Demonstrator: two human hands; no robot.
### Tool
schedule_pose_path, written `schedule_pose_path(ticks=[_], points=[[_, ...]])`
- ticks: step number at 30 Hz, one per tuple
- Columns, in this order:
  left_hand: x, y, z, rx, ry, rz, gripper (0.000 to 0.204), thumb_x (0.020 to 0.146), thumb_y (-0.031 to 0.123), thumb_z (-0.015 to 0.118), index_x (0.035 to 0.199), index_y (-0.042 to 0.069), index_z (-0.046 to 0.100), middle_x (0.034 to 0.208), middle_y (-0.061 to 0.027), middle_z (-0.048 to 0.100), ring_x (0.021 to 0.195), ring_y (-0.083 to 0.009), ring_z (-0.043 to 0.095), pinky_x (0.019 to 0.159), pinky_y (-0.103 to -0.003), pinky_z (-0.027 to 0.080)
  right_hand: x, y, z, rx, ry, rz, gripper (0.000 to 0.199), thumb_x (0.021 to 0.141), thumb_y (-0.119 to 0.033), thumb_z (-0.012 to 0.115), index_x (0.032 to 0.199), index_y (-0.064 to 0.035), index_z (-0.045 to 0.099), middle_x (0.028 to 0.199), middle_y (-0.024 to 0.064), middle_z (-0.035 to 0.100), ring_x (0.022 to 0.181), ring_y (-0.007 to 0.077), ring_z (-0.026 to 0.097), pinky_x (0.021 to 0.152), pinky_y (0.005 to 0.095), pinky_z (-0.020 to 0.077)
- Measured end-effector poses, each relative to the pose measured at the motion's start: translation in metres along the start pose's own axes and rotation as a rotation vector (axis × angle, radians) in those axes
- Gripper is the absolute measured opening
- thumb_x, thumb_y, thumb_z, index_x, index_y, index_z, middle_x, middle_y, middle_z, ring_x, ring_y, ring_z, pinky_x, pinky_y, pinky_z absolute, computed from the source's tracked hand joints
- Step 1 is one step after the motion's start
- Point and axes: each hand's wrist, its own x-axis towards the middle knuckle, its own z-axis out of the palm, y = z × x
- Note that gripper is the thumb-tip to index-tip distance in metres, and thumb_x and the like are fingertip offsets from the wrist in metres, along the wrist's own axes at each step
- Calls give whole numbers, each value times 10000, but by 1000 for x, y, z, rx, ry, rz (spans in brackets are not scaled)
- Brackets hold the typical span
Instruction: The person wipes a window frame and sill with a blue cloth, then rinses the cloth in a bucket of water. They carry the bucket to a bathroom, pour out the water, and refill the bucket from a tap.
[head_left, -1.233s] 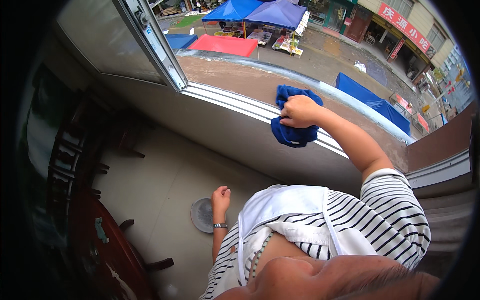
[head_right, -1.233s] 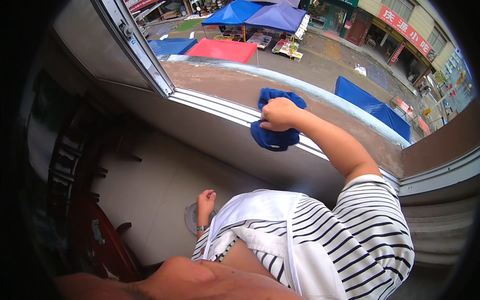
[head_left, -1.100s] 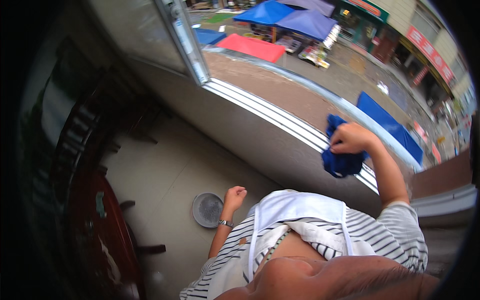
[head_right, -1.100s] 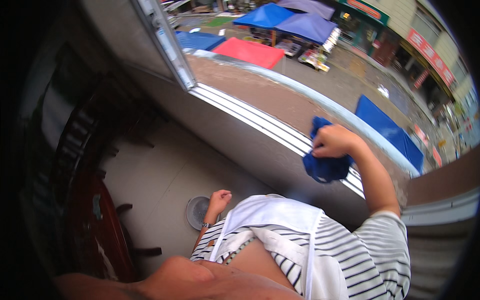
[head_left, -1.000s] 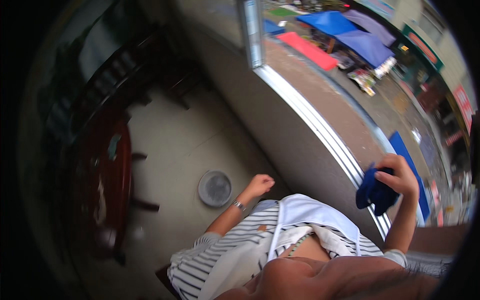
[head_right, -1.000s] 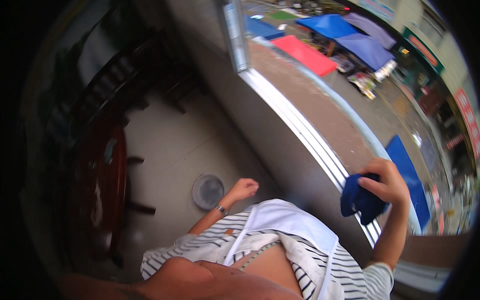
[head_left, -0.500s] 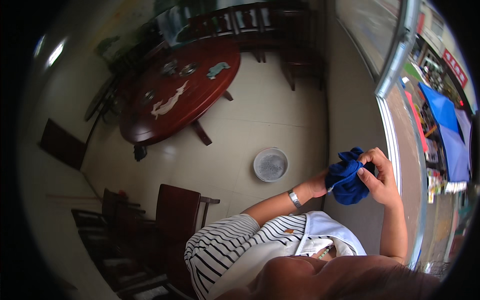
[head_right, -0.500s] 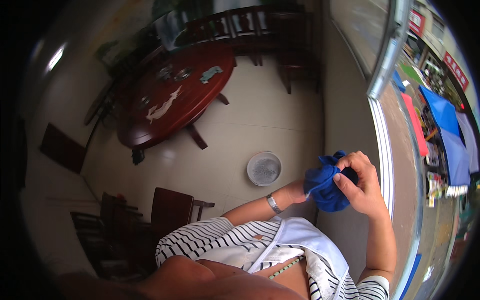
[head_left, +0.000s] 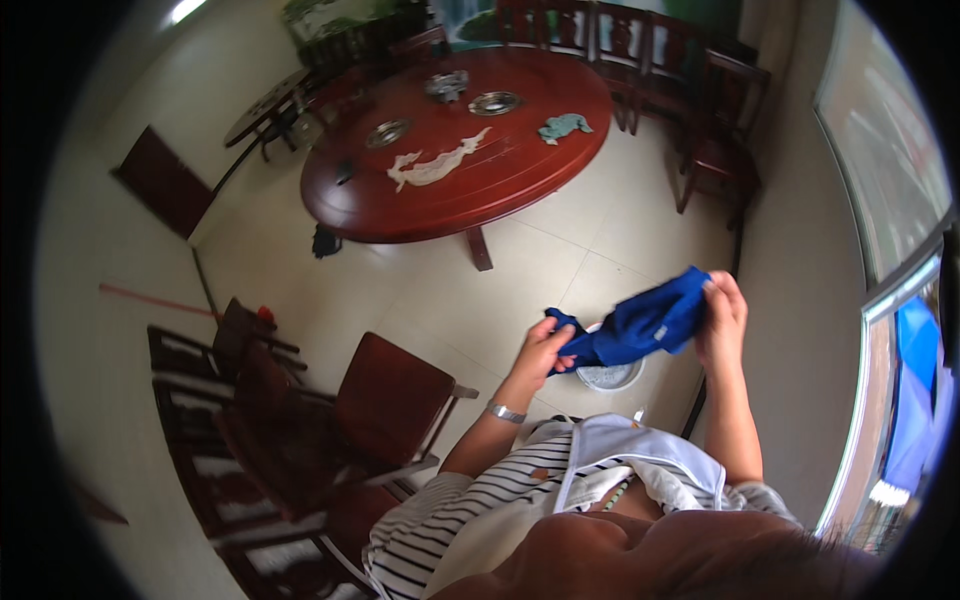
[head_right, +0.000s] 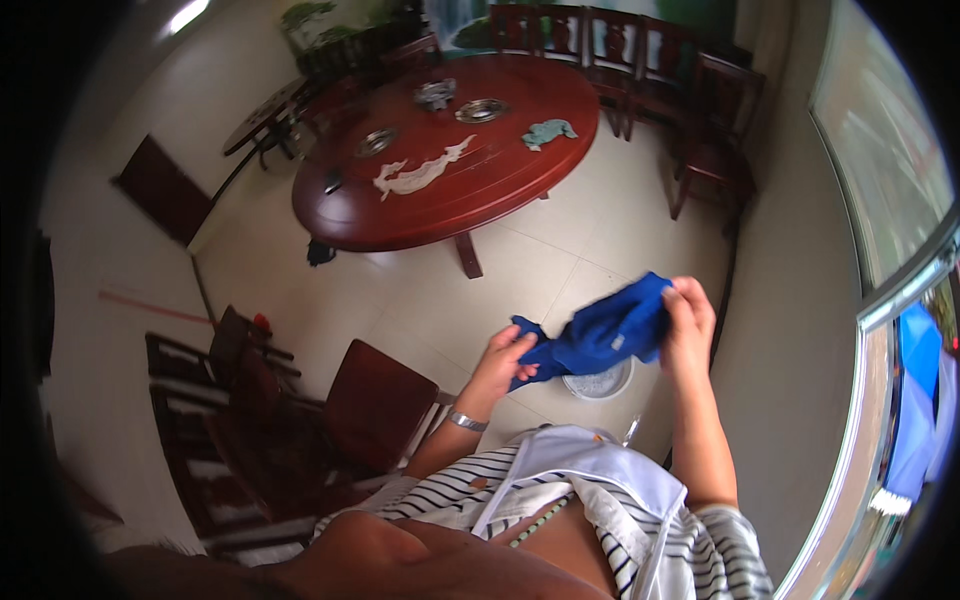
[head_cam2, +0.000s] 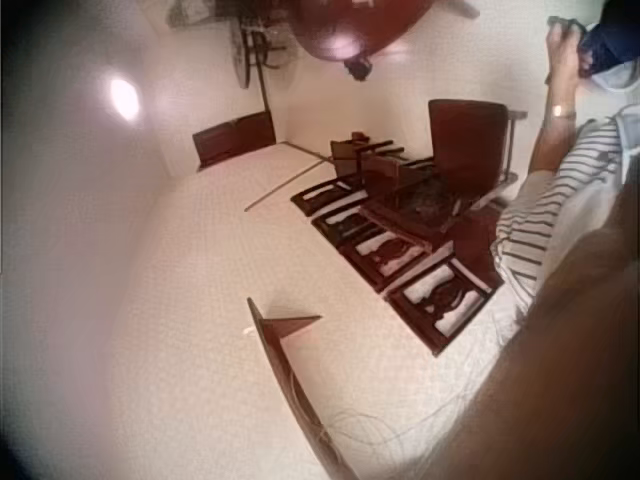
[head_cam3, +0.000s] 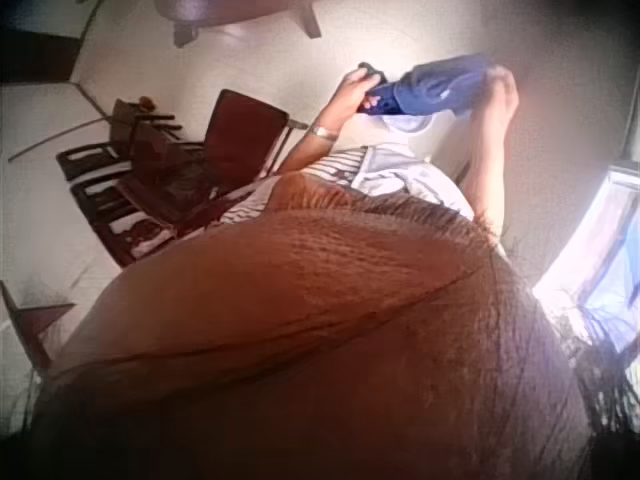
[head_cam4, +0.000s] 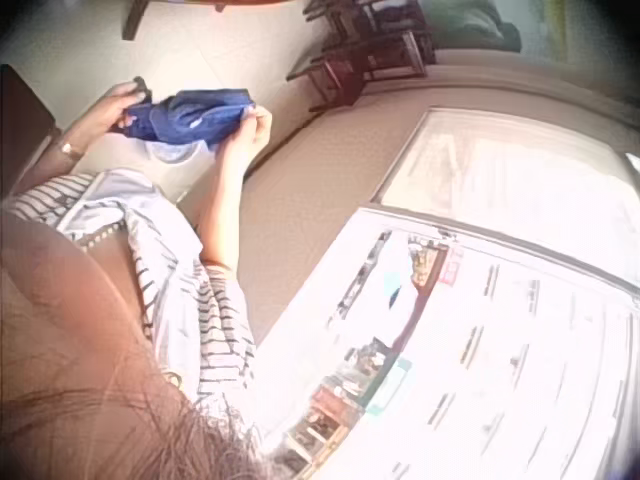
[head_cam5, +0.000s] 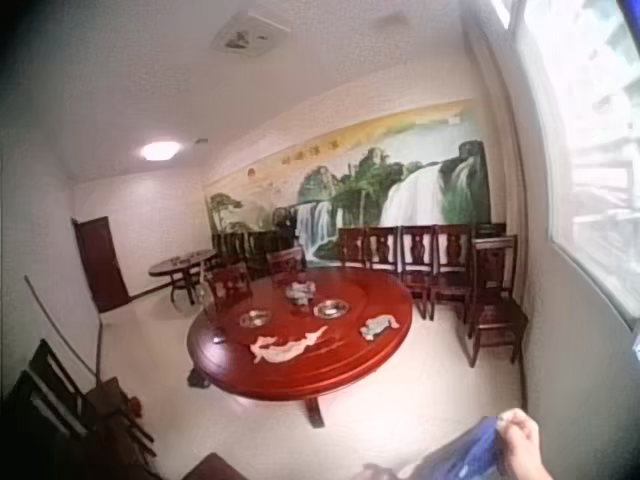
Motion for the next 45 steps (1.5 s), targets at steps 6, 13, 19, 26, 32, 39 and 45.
schedule_pose_path(ticks=[6,13,19,26,32,39,45], points=[[7,6,-59,113,121,65,175,904,183,593,1001,40,566,771,-51,642,528,-107,592,436,-210,456,30,54,63,-120,-99,58,30,898,-108,562,889,-81,556,763,-41,559,694,49,505,633,206,407],[46,-44,-67,94,130,-60,175,888,198,617,962,49,560,762,-71,642,535,-116,603,430,-214,467,43,121,36,-202,68,38,21,879,-59,555,858,-56,551,788,-26,551,762,60,485,712,211,389],[96,-50,-41,127,133,-123,203,892,244,631,923,56,562,711,-71,632,535,-122,609,431,-215,476,49,143,-30,-170,228,76,43,867,-25,539,845,-55,516,767,-46,494,690,41,419,614,204,351],[167,-72,18,239,36,-222,216,886,254,643,844,64,548,764,-76,634,546,-125,589,445,-235,467,58,176,-84,-102,302,166,34,872,-22,525,894,-47,533,786,-29,532,718,54,458,670,204,389],[252,-158,32,317,-17,-508,389,878,262,643,1159,10,549,966,-148,651,816,-228,664,669,-333,554,55,299,-165,-440,422,200,145,808,-4,551,950,-19,575,917,77,585,813,164,587,750,288,486],[278,-255,-16,327,-37,-653,392,886,174,597,1229,4,514,1030,-176,644,865,-253,659,720,-352,554,-4,361,-227,-838,421,512,264,761,-36,544,1008,6,630,966,197,644,881,304,647,816,362,517],[320,-365,-68,381,-37,-838,484,867,177,626,1299,27,468,1064,-168,640,852,-251,654,718,-354,547,-29,485,-254,-1074,354,830,617,756,-185,630,1340,-103,450,1177,221,555,1062,352,581,945,408,459]])
